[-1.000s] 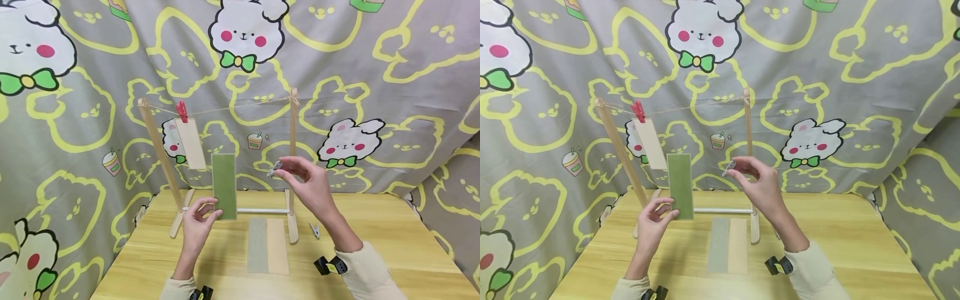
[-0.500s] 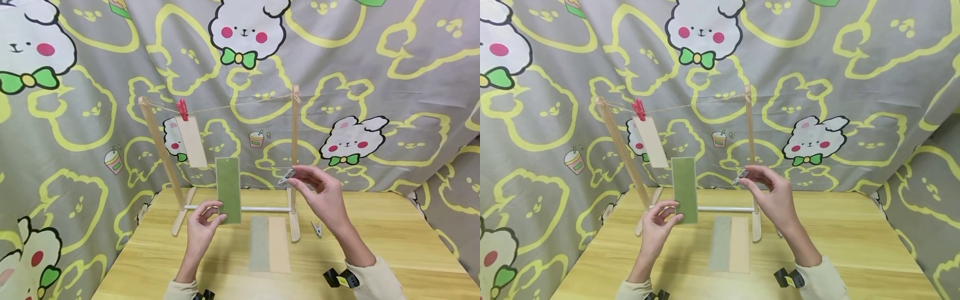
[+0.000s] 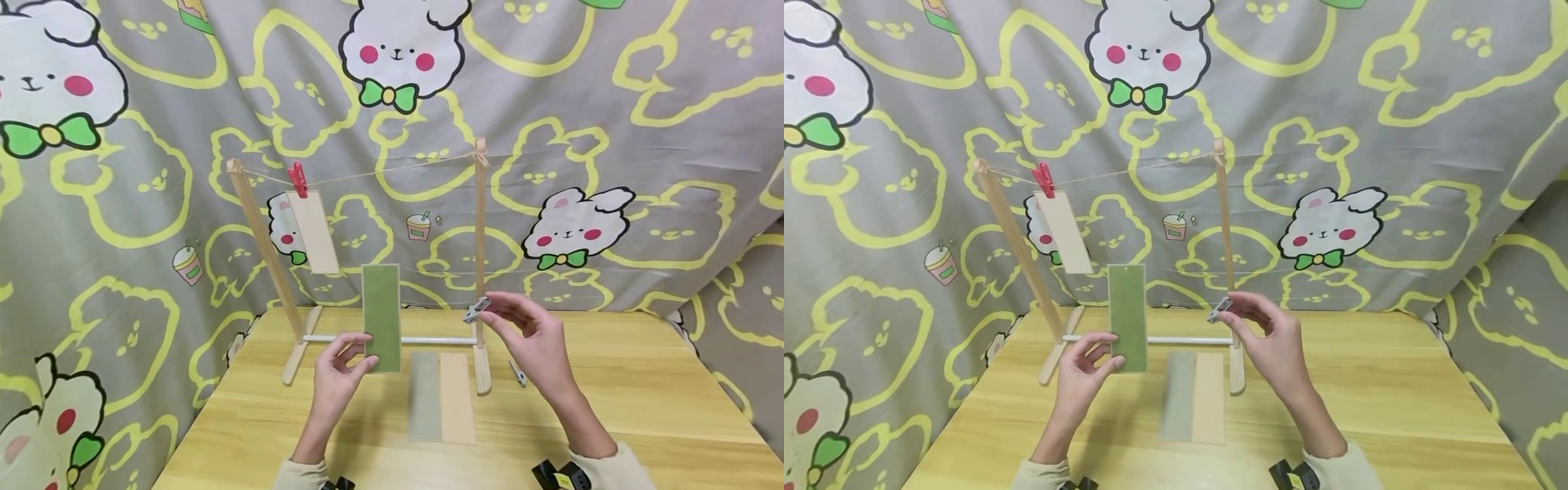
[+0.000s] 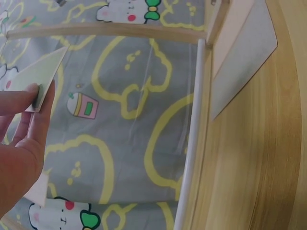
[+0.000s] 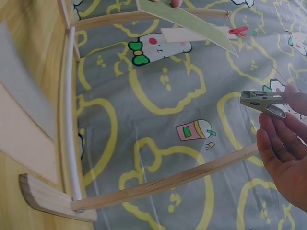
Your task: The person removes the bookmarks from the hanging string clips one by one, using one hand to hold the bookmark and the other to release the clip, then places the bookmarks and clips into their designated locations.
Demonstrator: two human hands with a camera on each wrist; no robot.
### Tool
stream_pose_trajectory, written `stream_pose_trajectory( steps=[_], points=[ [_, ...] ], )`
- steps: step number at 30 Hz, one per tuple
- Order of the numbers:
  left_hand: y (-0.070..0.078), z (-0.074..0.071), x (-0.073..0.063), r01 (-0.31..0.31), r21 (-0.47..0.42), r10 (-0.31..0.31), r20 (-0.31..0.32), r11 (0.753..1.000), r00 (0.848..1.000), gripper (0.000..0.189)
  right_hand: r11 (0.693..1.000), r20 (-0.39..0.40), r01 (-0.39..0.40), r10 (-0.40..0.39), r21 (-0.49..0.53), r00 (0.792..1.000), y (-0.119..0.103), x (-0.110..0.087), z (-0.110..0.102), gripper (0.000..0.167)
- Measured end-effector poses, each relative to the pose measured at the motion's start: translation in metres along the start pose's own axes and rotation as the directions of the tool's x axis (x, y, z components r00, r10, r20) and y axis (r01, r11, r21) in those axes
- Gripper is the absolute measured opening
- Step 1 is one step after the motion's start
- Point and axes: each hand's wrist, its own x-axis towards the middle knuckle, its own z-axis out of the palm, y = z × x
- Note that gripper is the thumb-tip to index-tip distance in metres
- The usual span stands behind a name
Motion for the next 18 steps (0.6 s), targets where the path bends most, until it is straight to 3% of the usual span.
stream_pose_trajectory(
  steps=[18],
  points=[
    [-0.004,0.006,-0.004,0.056,-0.007,-0.057,-0.015,0.998,0.998,0.041,0.999,-0.04,-0.043,0.042,-0.02,0.998,0.007,-0.015,-0.018,0.035]
  ],
)
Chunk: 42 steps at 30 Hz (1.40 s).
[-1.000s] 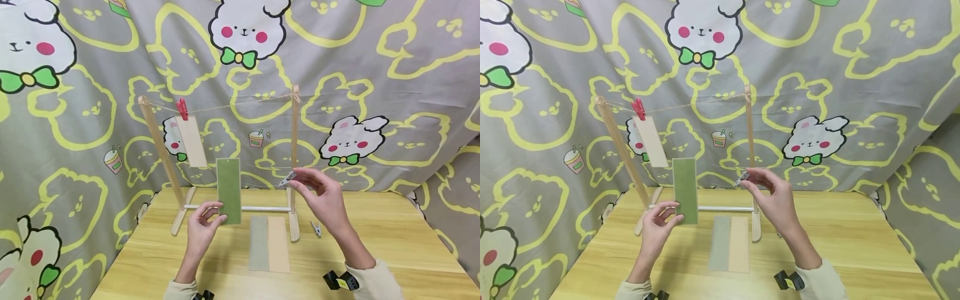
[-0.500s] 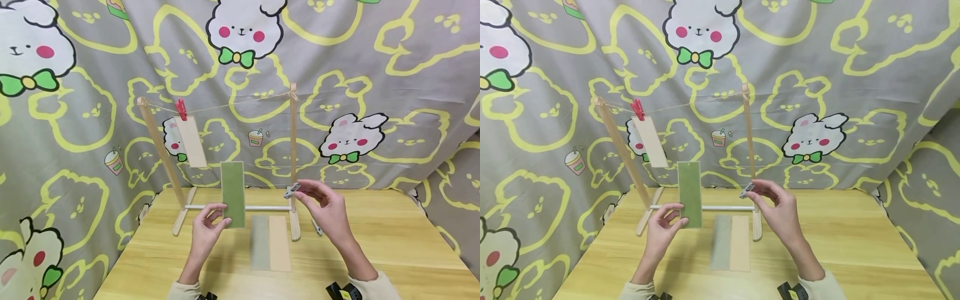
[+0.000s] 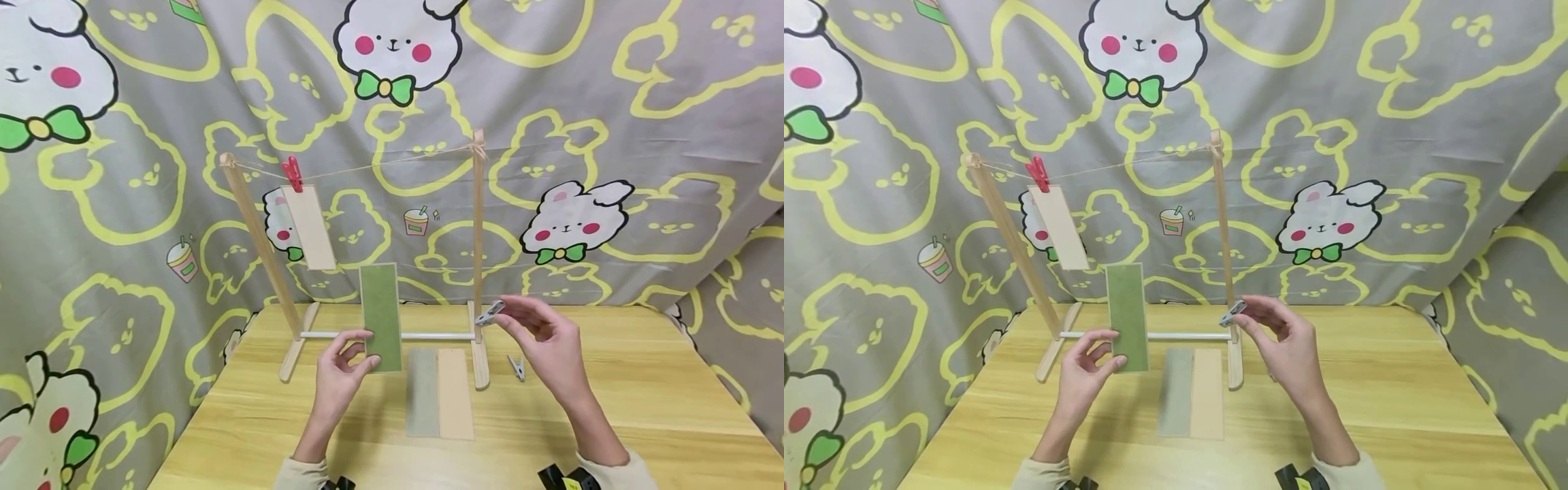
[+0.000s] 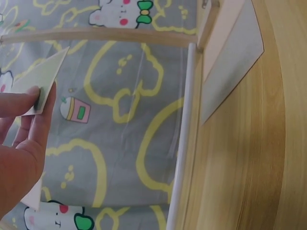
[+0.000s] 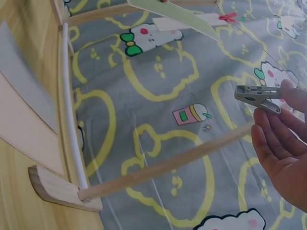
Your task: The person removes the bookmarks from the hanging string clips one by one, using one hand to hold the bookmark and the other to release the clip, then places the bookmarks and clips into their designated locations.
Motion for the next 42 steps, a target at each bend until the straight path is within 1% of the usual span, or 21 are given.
stream_pose_trajectory(
  steps=[5,10,14,18,21,26,29,34,38,42],
  points=[
    [0.002,0.002,-0.002,0.015,0.004,-0.015,-0.02,1.0,1.0,0.041,0.999,-0.037,-0.019,0.018,-0.043,0.999,0.0,-0.001,-0.01,0.035],
    [0.003,0.004,-0.003,0.016,0.016,-0.015,-0.01,1.0,1.0,0.042,0.997,-0.068,-0.035,0.03,-0.075,0.997,-0.002,0.0,-0.02,0.033],
    [0.005,0.005,-0.002,0.021,0.019,-0.021,-0.007,1.0,1.0,0.042,0.993,-0.104,-0.074,0.064,-0.097,0.993,-0.002,0.001,-0.028,0.032],
    [0.004,0.005,-0.001,0.036,0.017,-0.036,-0.002,0.999,0.999,0.042,0.989,-0.149,-0.119,0.105,-0.086,0.983,-0.001,0.002,-0.036,0.031],
    [0.003,0.006,-0.002,0.051,0.02,-0.051,0.0,0.999,0.999,0.042,0.987,-0.169,-0.145,0.132,-0.07,0.977,0.001,0.002,-0.041,0.03],
    [-0.002,0.008,-0.005,0.065,0.032,-0.065,-0.003,0.997,0.998,0.042,0.981,-0.176,-0.173,0.155,-0.087,0.972,0.007,0.0,-0.05,0.029],
    [-0.005,0.008,-0.007,0.069,0.038,-0.069,0.0,0.997,0.998,0.042,0.978,-0.18,-0.181,0.16,-0.106,0.971,0.01,-0.001,-0.053,0.029],
    [-0.009,0.008,-0.011,0.094,0.04,-0.094,0.002,0.995,0.996,0.042,0.971,-0.176,-0.192,0.166,-0.143,0.97,0.016,-0.002,-0.058,0.028],
    [-0.012,0.005,-0.014,0.123,0.044,-0.122,-0.01,0.991,0.992,0.042,0.957,-0.169,-0.22,0.189,-0.187,0.967,0.021,-0.004,-0.064,0.029],
    [-0.015,0.001,-0.018,0.161,0.067,-0.16,-0.025,0.985,0.987,0.041,0.938,-0.183,-0.267,0.229,-0.221,0.956,0.025,-0.009,-0.073,0.033]
  ],
)
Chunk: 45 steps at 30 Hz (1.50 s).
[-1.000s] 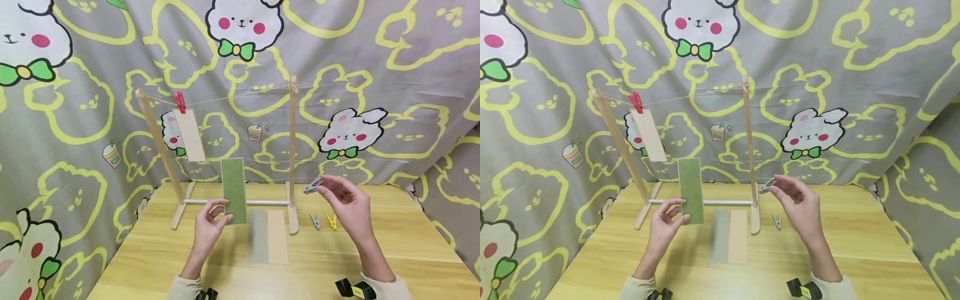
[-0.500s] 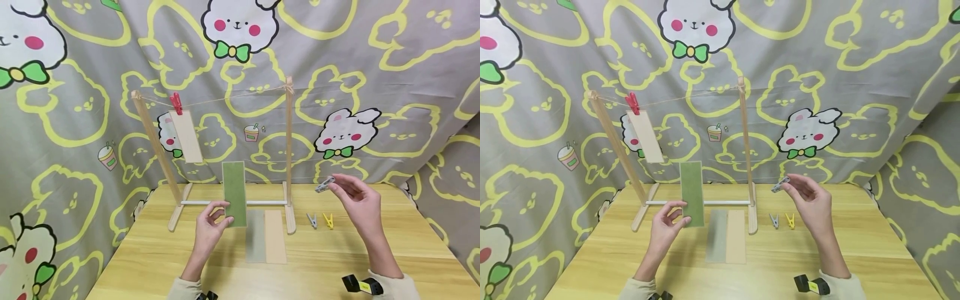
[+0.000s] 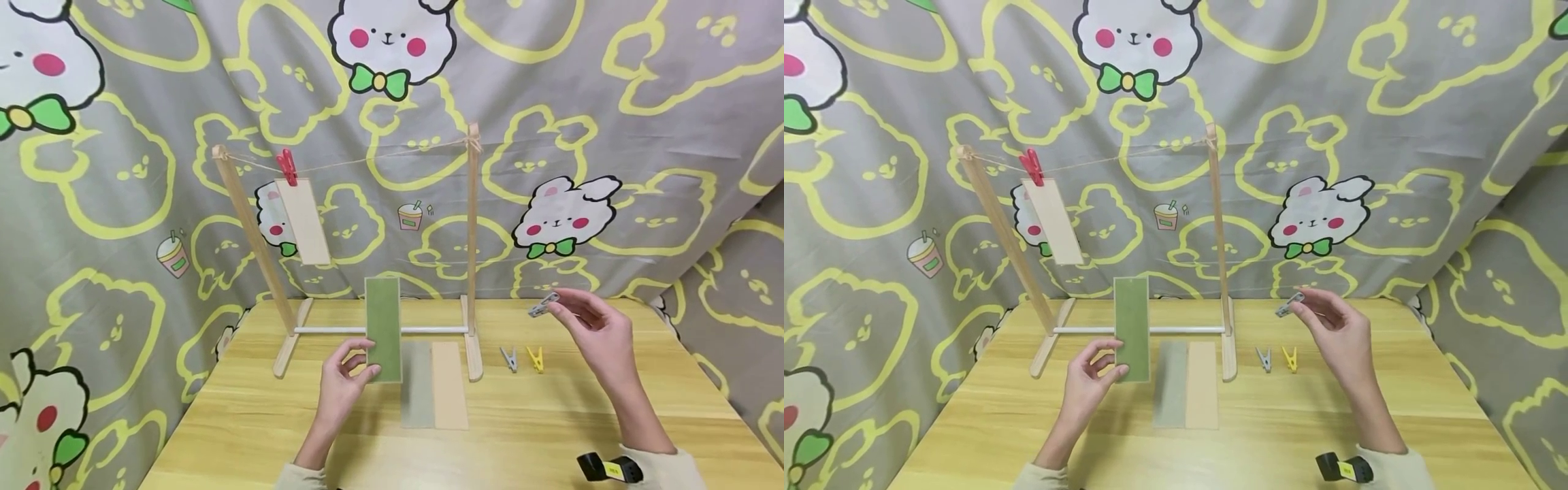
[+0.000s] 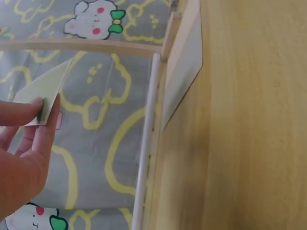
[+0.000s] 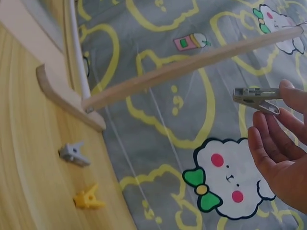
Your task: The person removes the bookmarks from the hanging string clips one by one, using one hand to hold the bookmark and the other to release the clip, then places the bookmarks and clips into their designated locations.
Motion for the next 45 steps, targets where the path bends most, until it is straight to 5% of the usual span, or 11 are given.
stream_pose_trajectory(
  steps=[15,26,45],
  points=[
    [-0.011,-0.01,-0.007,0.071,0.106,-0.066,-0.041,0.992,0.997,0.036,0.998,0.024,-0.039,0.04,-0.051,0.999,0.019,0.002,-0.025,0.036],
    [-0.016,-0.015,-0.009,0.063,0.164,-0.057,-0.043,0.985,0.997,0.037,0.996,0.063,-0.049,0.054,-0.077,0.997,0.031,0.008,-0.034,0.037],
    [-0.031,-0.023,-0.011,0.182,0.186,-0.177,-0.043,0.966,0.983,0.039,0.959,0.14,-0.074,0.116,-0.275,0.983,0.052,0.011,-0.048,0.036]
  ],
)
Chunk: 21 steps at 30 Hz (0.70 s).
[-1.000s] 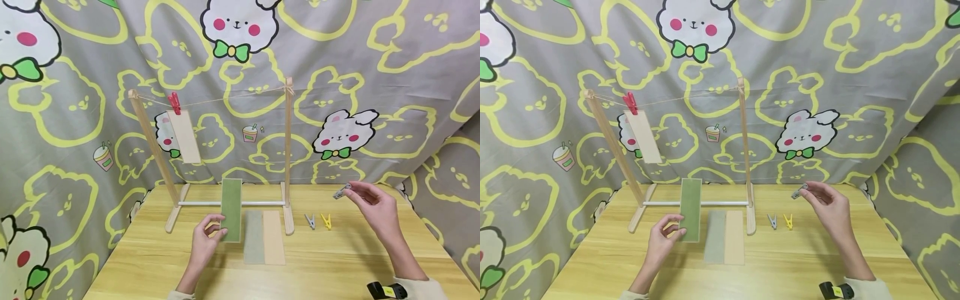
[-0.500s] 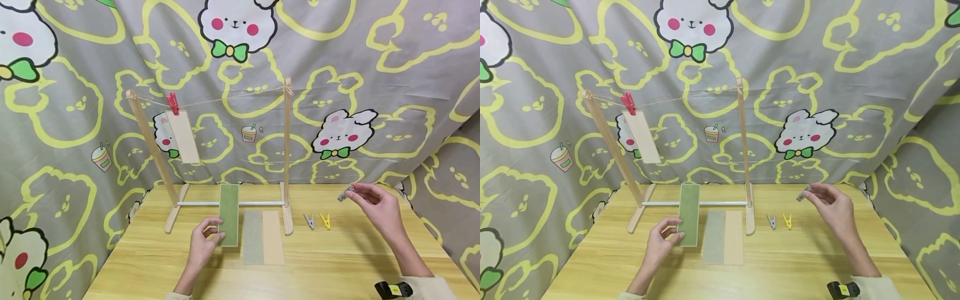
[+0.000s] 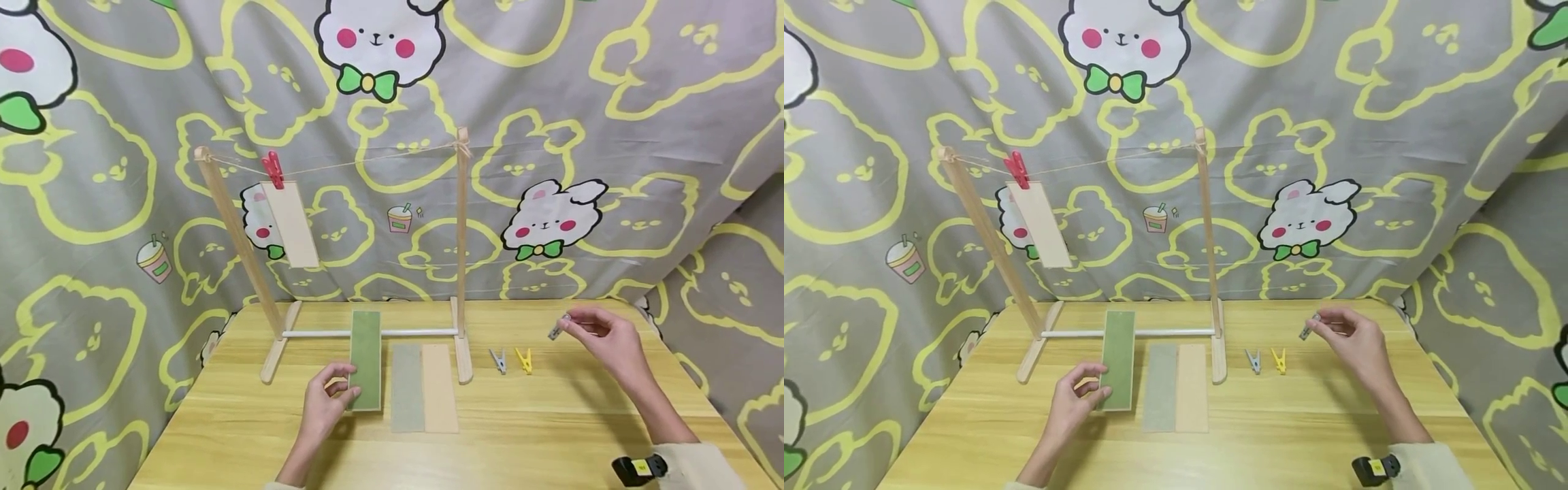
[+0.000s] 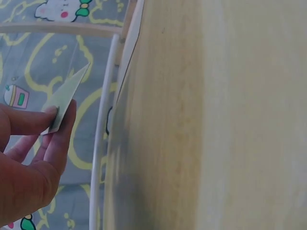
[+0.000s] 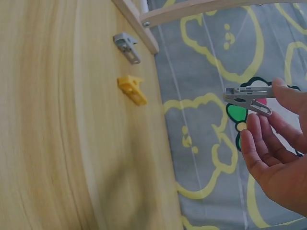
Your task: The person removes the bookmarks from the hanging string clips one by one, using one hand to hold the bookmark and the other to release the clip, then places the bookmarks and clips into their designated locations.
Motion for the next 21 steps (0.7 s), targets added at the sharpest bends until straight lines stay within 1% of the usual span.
stream_pose_trajectory(
  steps=[7,12,15,21],
  points=[
    [-0.001,-0.002,-0.005,0.062,0.018,-0.062,0.015,0.998,0.998,0.039,0.998,0.069,-0.029,0.034,-0.063,0.997,0.009,0.001,0.002,0.037],
    [-0.002,-0.001,-0.006,0.074,0.012,-0.074,0.027,0.997,0.997,0.037,0.997,0.111,-0.022,0.03,-0.077,0.993,0.02,0.001,0.007,0.036],
    [-0.002,-0.002,-0.006,0.086,0.007,-0.086,0.037,0.996,0.996,0.036,0.997,0.132,-0.035,0.044,-0.072,0.99,0.025,0.001,0.009,0.037],
    [-0.004,-0.004,-0.006,0.111,0.022,-0.111,0.049,0.994,0.993,0.035,0.993,0.202,-0.093,0.106,-0.071,0.974,0.033,-0.001,0.01,0.044]
  ],
)
